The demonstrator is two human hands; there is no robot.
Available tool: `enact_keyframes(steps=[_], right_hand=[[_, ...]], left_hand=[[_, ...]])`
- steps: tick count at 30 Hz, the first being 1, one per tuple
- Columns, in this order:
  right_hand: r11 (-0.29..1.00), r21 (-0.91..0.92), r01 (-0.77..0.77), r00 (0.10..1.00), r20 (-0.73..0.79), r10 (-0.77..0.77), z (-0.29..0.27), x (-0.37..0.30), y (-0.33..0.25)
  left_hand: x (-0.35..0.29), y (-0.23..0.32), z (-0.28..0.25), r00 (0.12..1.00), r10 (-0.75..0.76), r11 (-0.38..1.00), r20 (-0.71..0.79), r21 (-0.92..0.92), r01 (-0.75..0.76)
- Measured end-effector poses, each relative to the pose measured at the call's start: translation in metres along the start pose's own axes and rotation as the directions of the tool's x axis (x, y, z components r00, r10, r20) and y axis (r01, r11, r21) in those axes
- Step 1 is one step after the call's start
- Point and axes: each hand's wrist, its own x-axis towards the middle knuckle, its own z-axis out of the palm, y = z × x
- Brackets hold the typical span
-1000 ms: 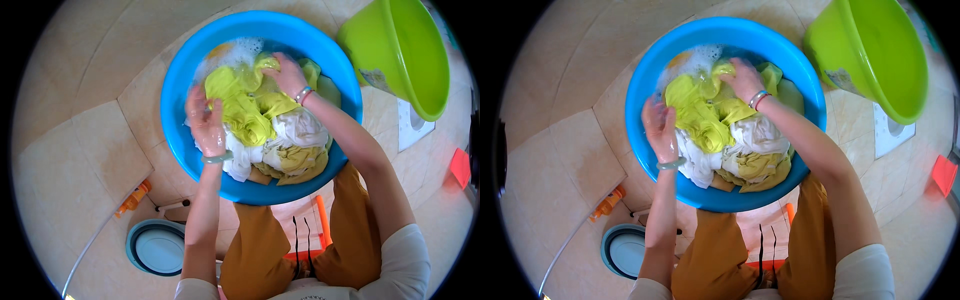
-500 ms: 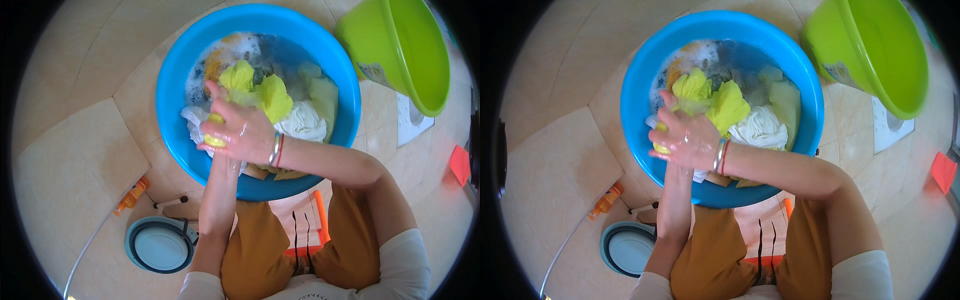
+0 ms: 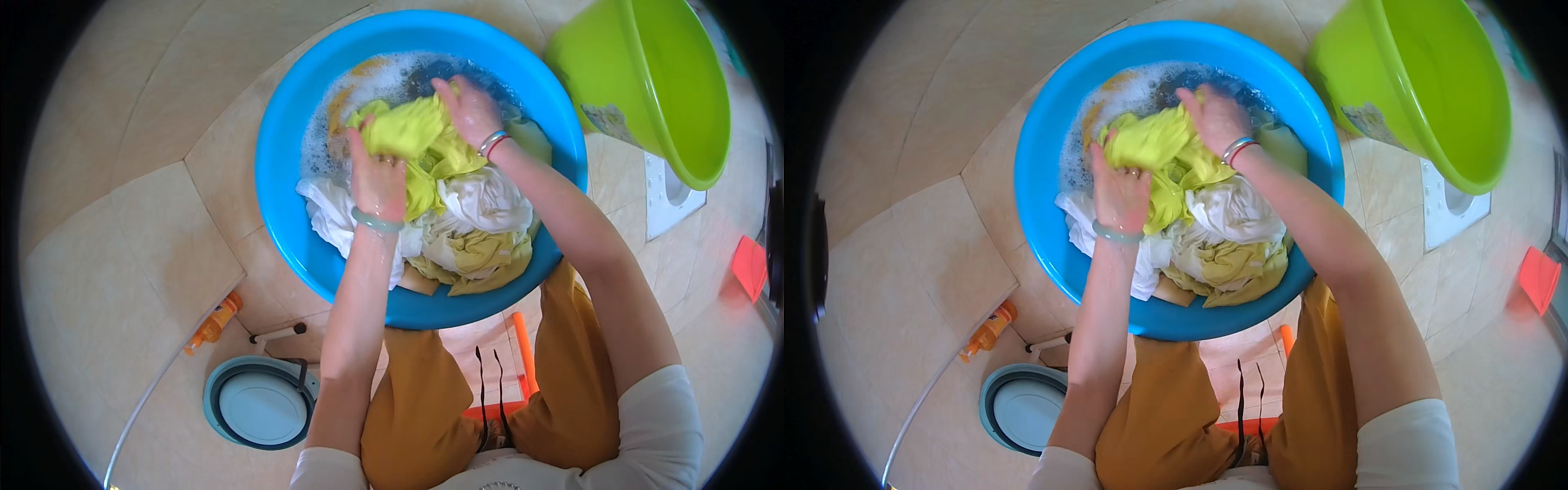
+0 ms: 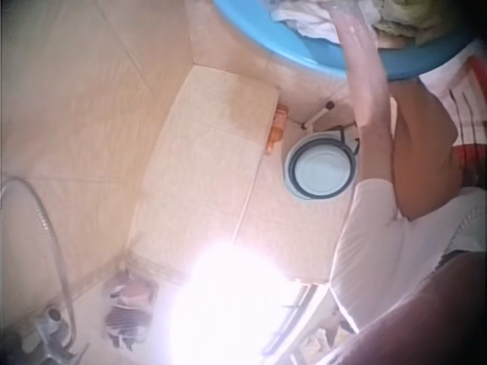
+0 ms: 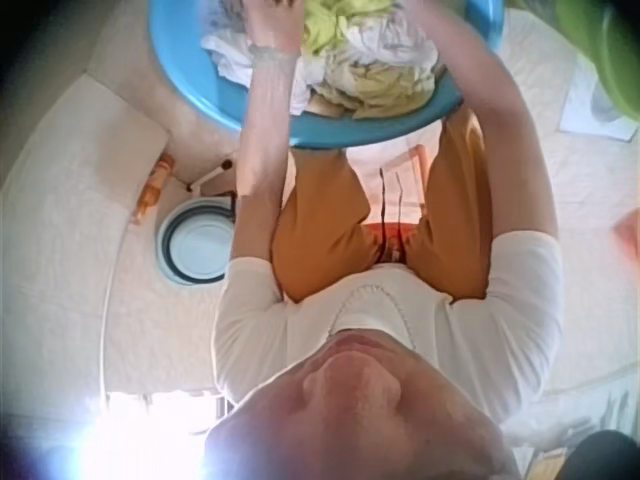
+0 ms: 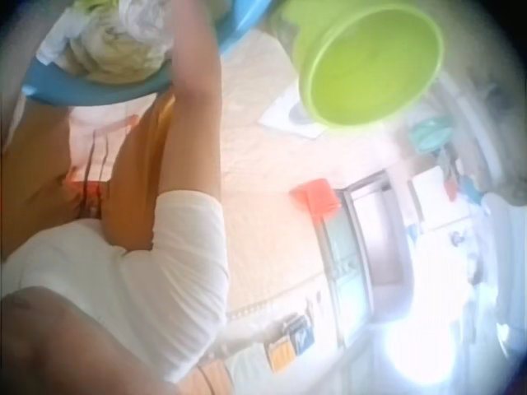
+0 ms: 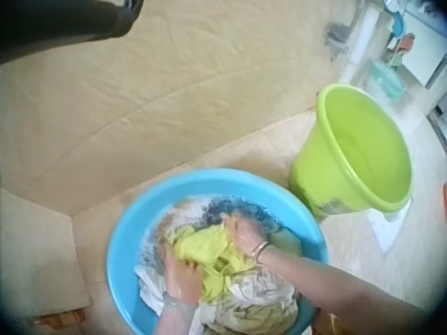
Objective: The person is hand-washing clothes in a blue basin filled with soapy water. They scrub and rinse a yellow garment, wringing it out before placing it into a green bucket. They then proceed to wash a grey patterned garment in the same manner.
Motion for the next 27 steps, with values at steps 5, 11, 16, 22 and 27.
enact_keyframes(steps=[5,11,16,22,27], right_hand=[[0.897,-0.257,0.361,0.932,0.129,-0.338,0.007,-0.02,0.018],[0.902,0.221,0.371,0.929,-0.106,-0.356,0.016,-0.012,-0.009],[0.694,0.275,0.665,0.712,0.047,-0.701,-0.024,-0.112,-0.087],[0.638,0.176,0.75,0.654,-0.053,-0.754,-0.026,-0.129,-0.123],[0.629,0.165,0.76,0.65,-0.185,-0.737,-0.017,-0.106,-0.116]], left_hand=[[0.032,-0.003,-0.032,0.98,-0.173,0.985,0.097,-0.001,0.173],[0.062,-0.013,-0.037,0.979,-0.193,0.969,0.058,0.169,0.181],[0.031,0.015,-0.016,0.907,-0.335,0.934,0.254,-0.037,0.356],[0.031,0.014,-0.026,0.633,-0.282,0.77,0.72,-0.223,0.597],[-0.008,0.014,-0.005,0.977,-0.033,0.993,0.211,-0.105,0.056]])
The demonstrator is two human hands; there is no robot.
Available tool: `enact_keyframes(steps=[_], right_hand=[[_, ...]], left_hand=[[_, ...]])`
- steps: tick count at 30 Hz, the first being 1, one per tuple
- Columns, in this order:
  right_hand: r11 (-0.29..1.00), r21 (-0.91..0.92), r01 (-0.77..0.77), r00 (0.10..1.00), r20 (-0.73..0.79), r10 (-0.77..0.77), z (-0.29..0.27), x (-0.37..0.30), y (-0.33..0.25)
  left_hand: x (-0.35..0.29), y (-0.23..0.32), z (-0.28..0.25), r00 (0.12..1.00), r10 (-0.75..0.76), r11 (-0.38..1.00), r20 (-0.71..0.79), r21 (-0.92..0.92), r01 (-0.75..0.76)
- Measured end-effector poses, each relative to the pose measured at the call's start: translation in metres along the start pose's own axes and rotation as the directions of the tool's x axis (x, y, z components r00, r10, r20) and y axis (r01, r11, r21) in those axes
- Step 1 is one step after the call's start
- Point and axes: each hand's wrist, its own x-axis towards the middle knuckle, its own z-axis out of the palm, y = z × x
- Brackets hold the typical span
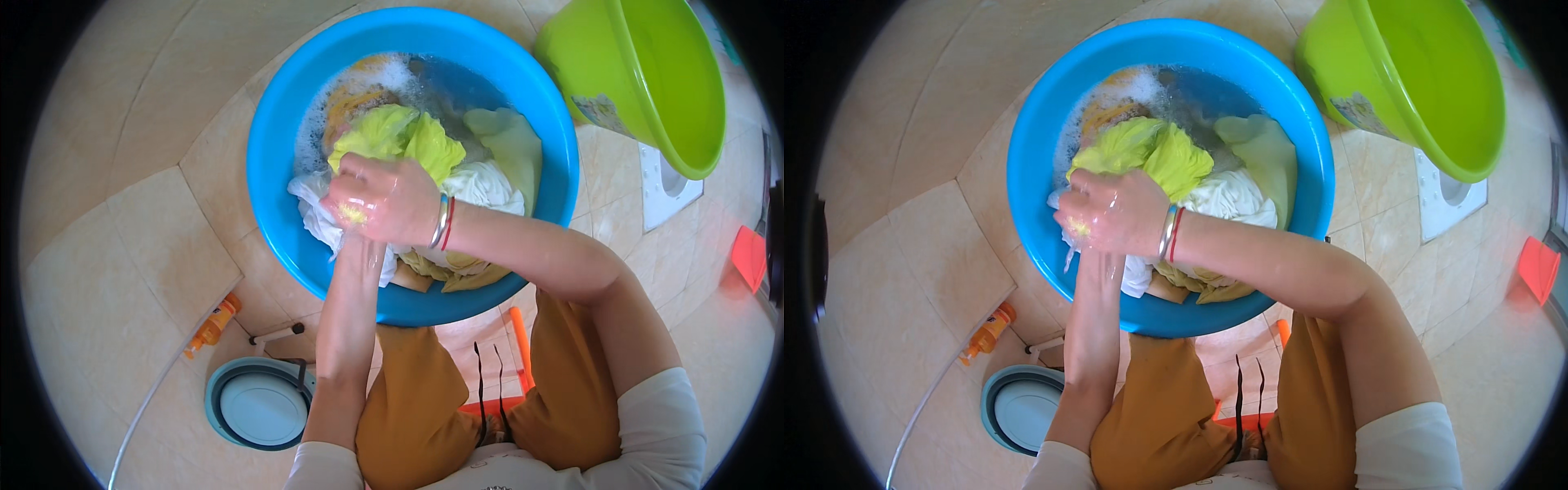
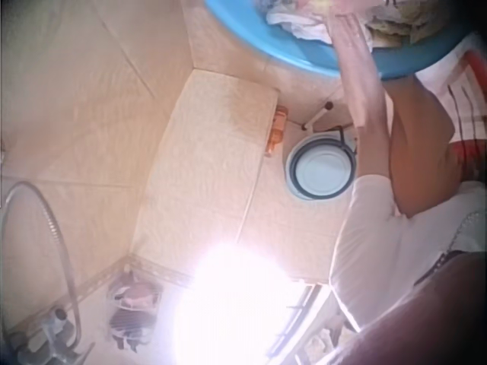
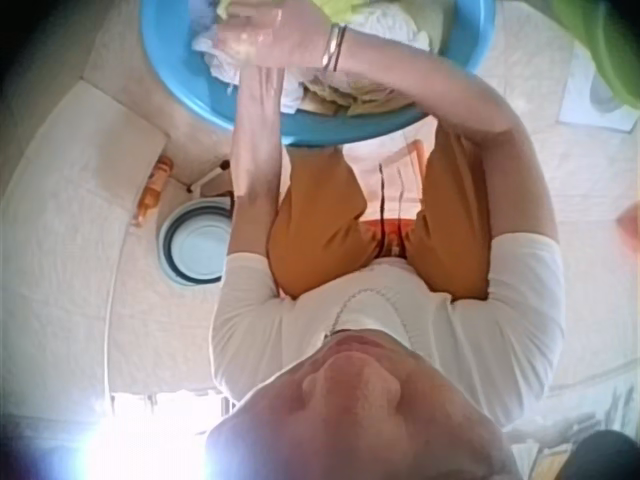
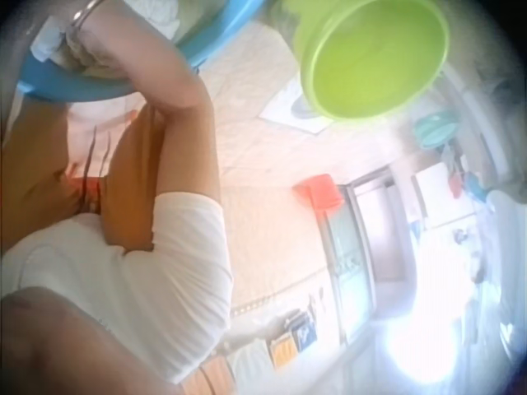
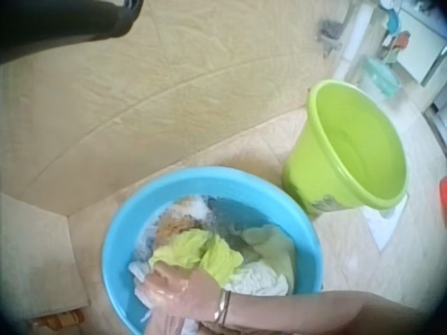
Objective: The person is hand-washing clothes in a blue basin filled with soapy water. They scrub and rinse a yellow garment, wringing it out before placing it into a green bucket. They then proceed to wash a grey patterned garment in the same manner.
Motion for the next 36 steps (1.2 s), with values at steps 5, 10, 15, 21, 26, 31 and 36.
enact_keyframes(steps=[5,10,15,21,26,31,36], right_hand=[[0.856,-0.163,-0.491,0.787,0.339,0.516,-0.027,0.002,0.096],[0.699,0.235,-0.675,0.736,0.271,0.62,-0.024,-0.027,0.106],[0.919,-0.334,-0.208,0.91,0.279,0.307,-0.031,-0.067,0.157],[0.769,-0.29,-0.569,0.676,0.367,0.639,-0.057,-0.043,0.142],[0.724,-0.112,-0.681,0.611,0.458,0.646,-0.088,-0.031,0.118],[0.923,-0.326,-0.206,0.716,0.593,0.369,-0.112,-0.061,0.132],[0.688,0.317,-0.653,0.736,0.48,0.477,-0.14,-0.002,0.101]], left_hand=[[-0.031,-0.012,0.013,0.972,0.095,0.979,-0.214,0.199,-0.052],[-0.052,0.041,0.01,0.971,-0.033,0.996,-0.236,0.077,0.052],[-0.061,0.093,-0.013,0.962,-0.016,0.97,-0.273,0.229,0.081],[-0.058,0.104,-0.045,0.955,-0.012,0.965,-0.297,0.247,0.089],[-0.075,0.1,-0.039,0.941,0.331,-0.152,-0.078,0.979,0.135],[-0.053,0.075,0.007,0.887,0.224,-0.536,0.404,0.811,-0.234],[0.0,0.041,0.012,0.907,-0.025,-0.52,0.421,0.769,-0.372]])
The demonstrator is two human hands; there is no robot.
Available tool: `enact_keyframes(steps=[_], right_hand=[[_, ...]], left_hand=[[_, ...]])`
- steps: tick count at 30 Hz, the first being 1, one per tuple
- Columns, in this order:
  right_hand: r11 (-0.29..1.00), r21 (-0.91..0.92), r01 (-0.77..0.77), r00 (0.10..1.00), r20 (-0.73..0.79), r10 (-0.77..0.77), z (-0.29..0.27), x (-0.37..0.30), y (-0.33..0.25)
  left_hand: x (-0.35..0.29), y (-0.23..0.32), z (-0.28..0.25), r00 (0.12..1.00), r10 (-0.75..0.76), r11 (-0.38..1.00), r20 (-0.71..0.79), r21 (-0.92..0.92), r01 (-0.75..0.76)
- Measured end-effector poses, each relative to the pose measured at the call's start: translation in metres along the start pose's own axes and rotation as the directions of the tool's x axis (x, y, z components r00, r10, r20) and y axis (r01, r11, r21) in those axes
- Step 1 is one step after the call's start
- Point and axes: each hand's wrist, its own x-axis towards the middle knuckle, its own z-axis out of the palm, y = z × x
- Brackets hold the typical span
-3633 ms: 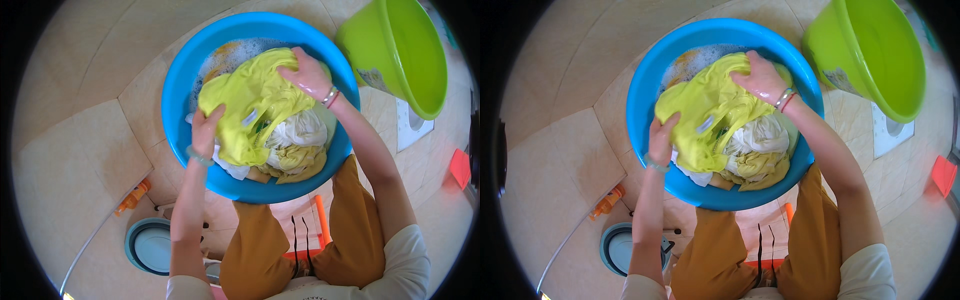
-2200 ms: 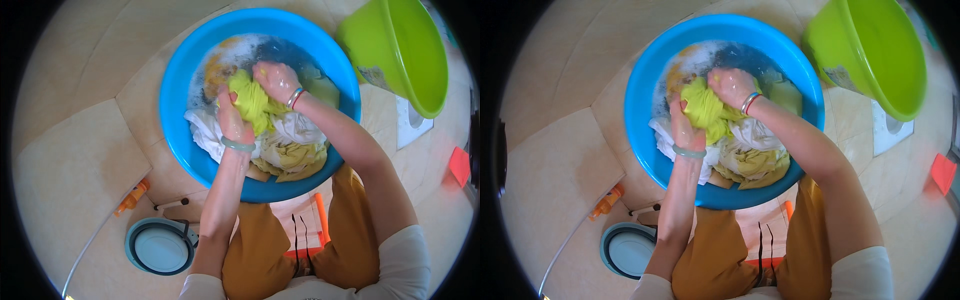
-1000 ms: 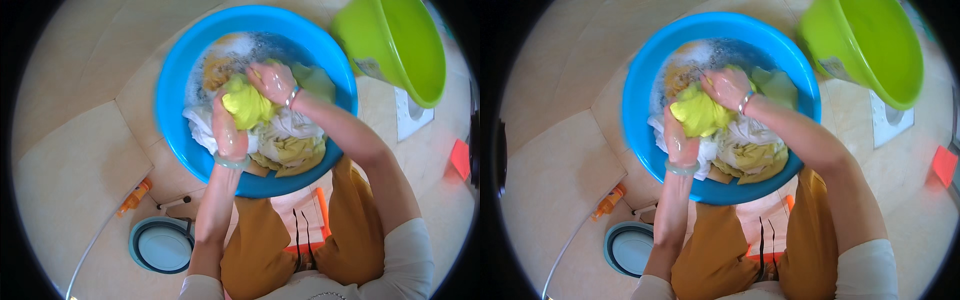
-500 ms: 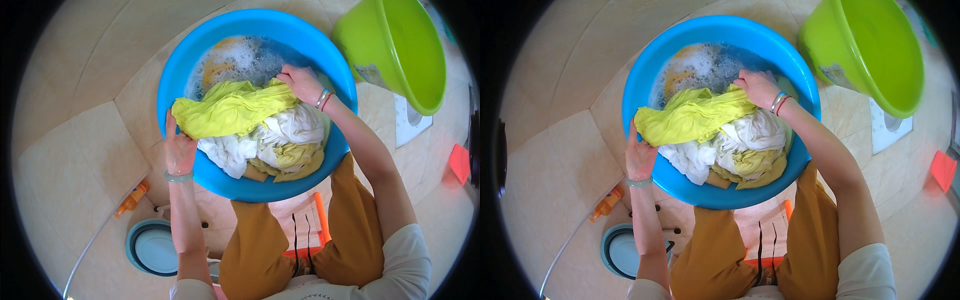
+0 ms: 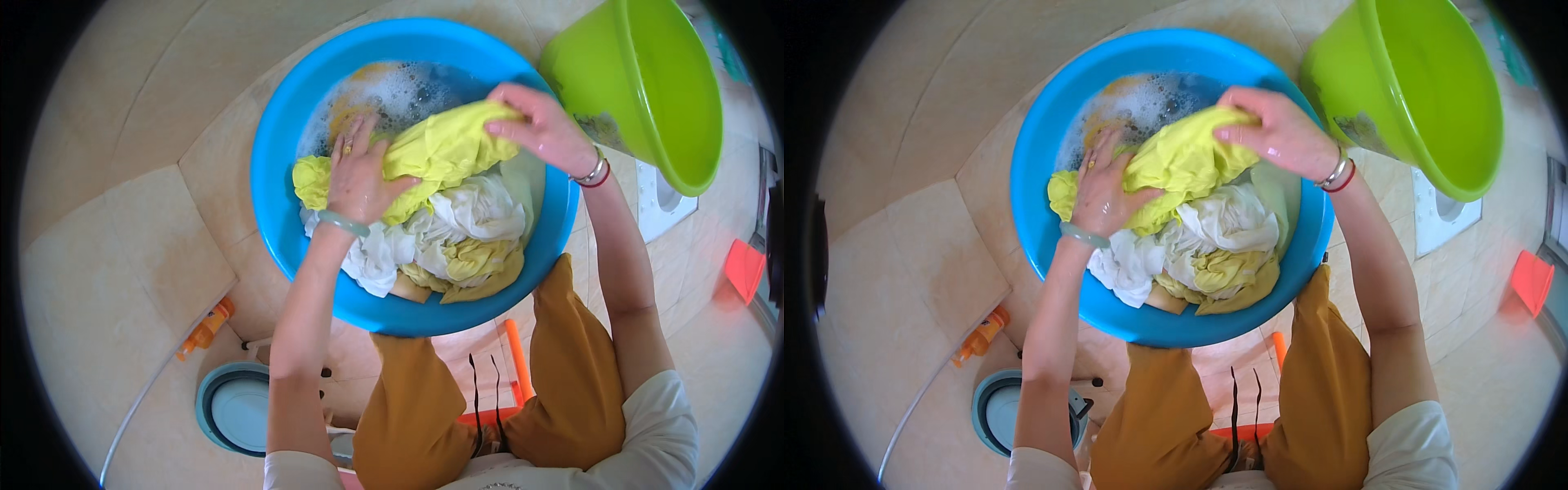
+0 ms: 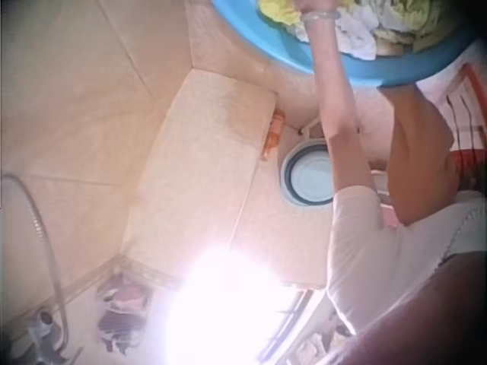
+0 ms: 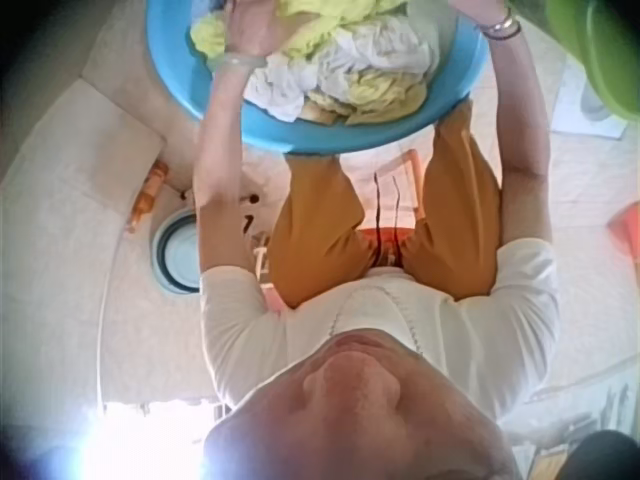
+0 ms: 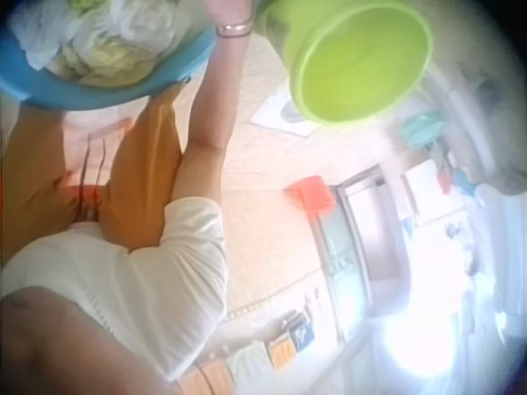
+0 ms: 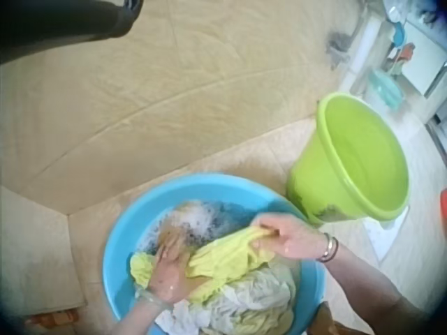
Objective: The person is hand-washing clothes in a blue basin filled with soapy water. They scrub and rinse a yellow garment, wringing it out before placing it into a green bucket. They then proceed to wash a grey patterned garment in the same manner.
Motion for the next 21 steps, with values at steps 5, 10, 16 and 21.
enact_keyframes(steps=[5,10,16,21], right_hand=[[0.989,0.067,0.135,0.91,-0.404,-0.097,0.003,0.04,0.033],[0.867,-0.491,0.087,0.888,-0.356,-0.291,0.065,0.074,0.1],[0.721,-0.652,-0.235,0.916,-0.396,-0.059,0.083,0.081,0.115],[0.875,-0.423,0.234,0.826,-0.388,-0.409,0.096,0.07,0.072]], left_hand=[[0.034,-0.01,-0.005,0.902,-0.223,-0.054,0.37,-0.928,0.368],[0.052,-0.036,0.059,0.793,-0.55,0.005,0.262,-0.949,0.317],[0.044,-0.038,0.083,0.766,-0.613,0.075,0.196,-0.95,0.303],[0.032,-0.014,0.058,0.866,-0.439,-0.389,0.24,-0.919,0.058]])
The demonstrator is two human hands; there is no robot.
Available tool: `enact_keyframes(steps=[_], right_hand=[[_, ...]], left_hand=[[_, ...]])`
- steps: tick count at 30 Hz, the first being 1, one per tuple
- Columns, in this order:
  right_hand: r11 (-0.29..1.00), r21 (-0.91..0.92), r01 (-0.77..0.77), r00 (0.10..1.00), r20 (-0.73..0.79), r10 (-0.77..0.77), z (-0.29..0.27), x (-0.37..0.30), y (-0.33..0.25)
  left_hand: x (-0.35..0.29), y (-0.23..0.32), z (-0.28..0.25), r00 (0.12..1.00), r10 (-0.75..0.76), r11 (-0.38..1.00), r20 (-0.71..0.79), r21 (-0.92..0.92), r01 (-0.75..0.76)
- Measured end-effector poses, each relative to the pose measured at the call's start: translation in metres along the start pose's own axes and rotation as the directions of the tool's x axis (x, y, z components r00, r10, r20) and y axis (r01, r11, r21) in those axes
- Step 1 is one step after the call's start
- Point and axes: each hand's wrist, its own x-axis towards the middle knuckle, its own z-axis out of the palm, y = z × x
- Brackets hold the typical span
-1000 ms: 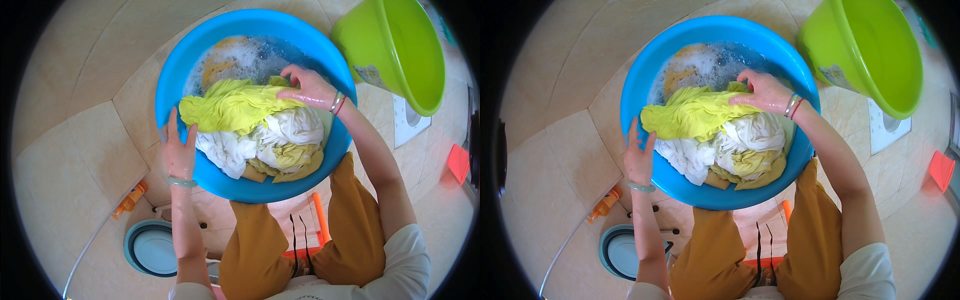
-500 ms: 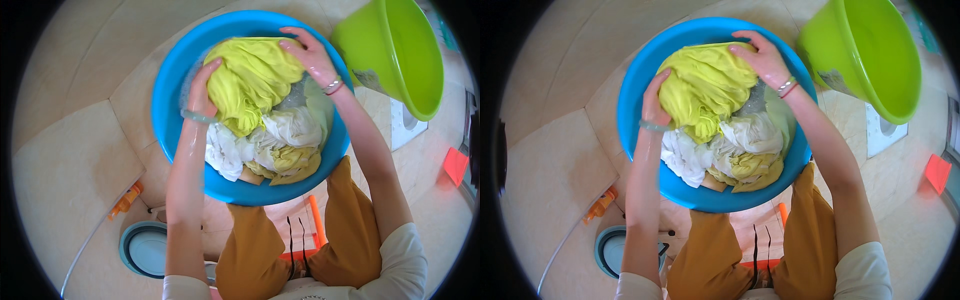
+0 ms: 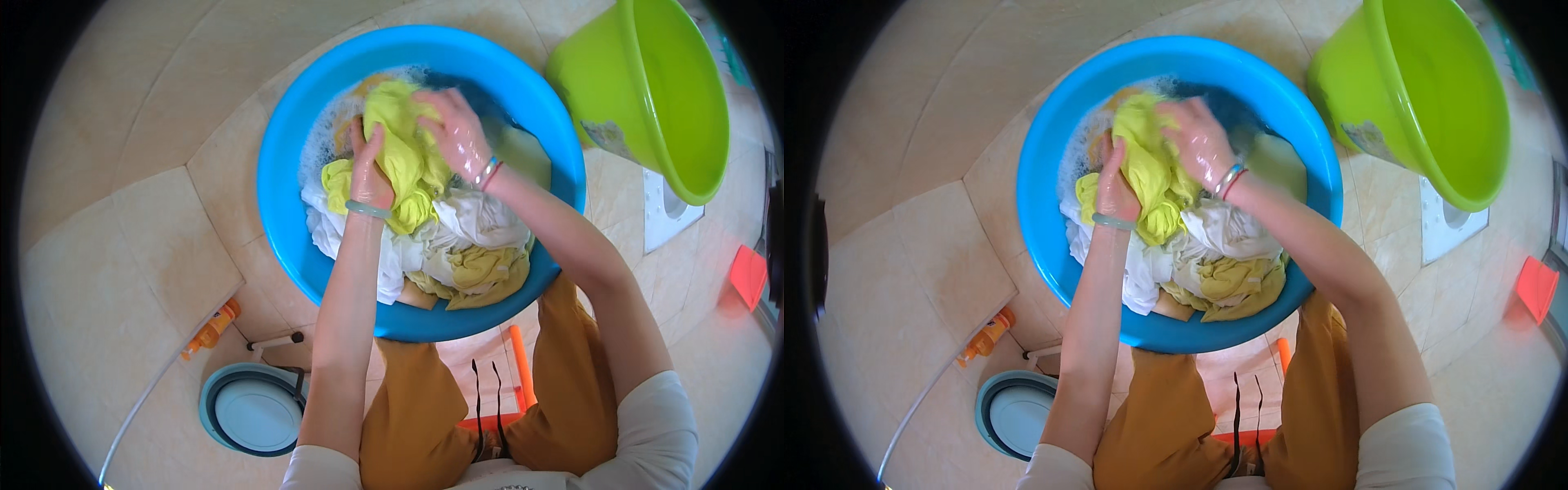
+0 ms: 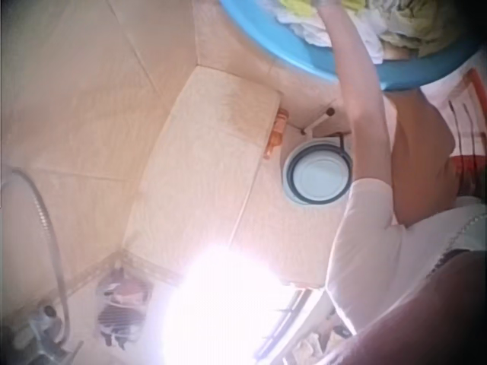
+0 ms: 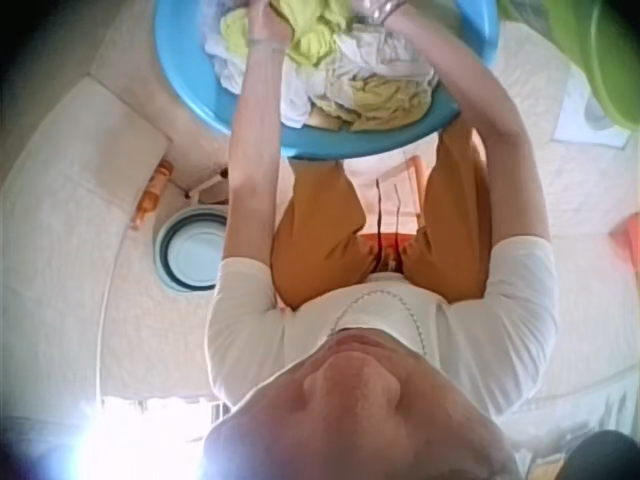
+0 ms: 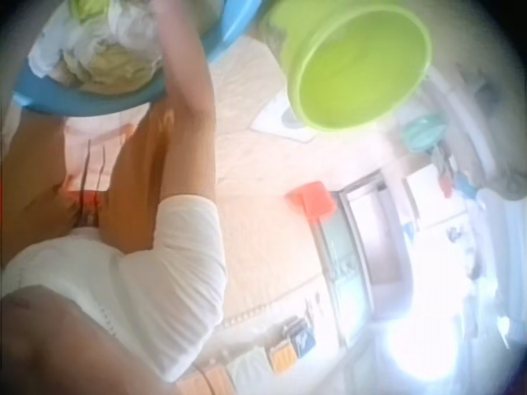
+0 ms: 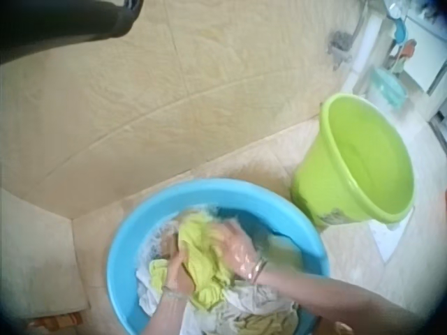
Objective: The person is hand-washing clothes in a blue basin filled with soapy water. They scrub and rinse a yellow garment, wringing it out before placing it into a green bucket. They then proceed to wash a grey patterned garment in the same manner.
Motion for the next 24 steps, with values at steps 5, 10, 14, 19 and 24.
enact_keyframes(steps=[5,10,14,19,24], right_hand=[[0.962,0.046,0.267,0.905,0.33,-0.267,0.002,-0.054,-0.107],[0.927,-0.009,0.375,0.863,0.368,-0.346,0.01,-0.057,-0.135],[0.895,-0.144,0.422,0.902,0.167,-0.399,0.02,-0.051,-0.115],[0.954,-0.166,0.249,0.958,0.189,-0.217,0.016,-0.035,-0.106],[0.871,-0.431,0.237,0.954,0.273,-0.125,0.009,-0.014,-0.064]], left_hand=[[-0.023,0.011,-0.003,0.913,-0.322,0.889,0.249,-0.253,0.382],[-0.028,-0.009,-0.022,0.919,-0.265,0.869,0.291,-0.342,0.358],[-0.016,-0.023,-0.039,0.853,-0.256,0.808,0.454,-0.384,0.447],[-0.051,-0.031,0.007,0.991,0.128,0.977,0.028,-0.176,-0.121],[-0.048,-0.031,0.029,0.988,-0.129,0.969,-0.086,-0.221,0.107]])
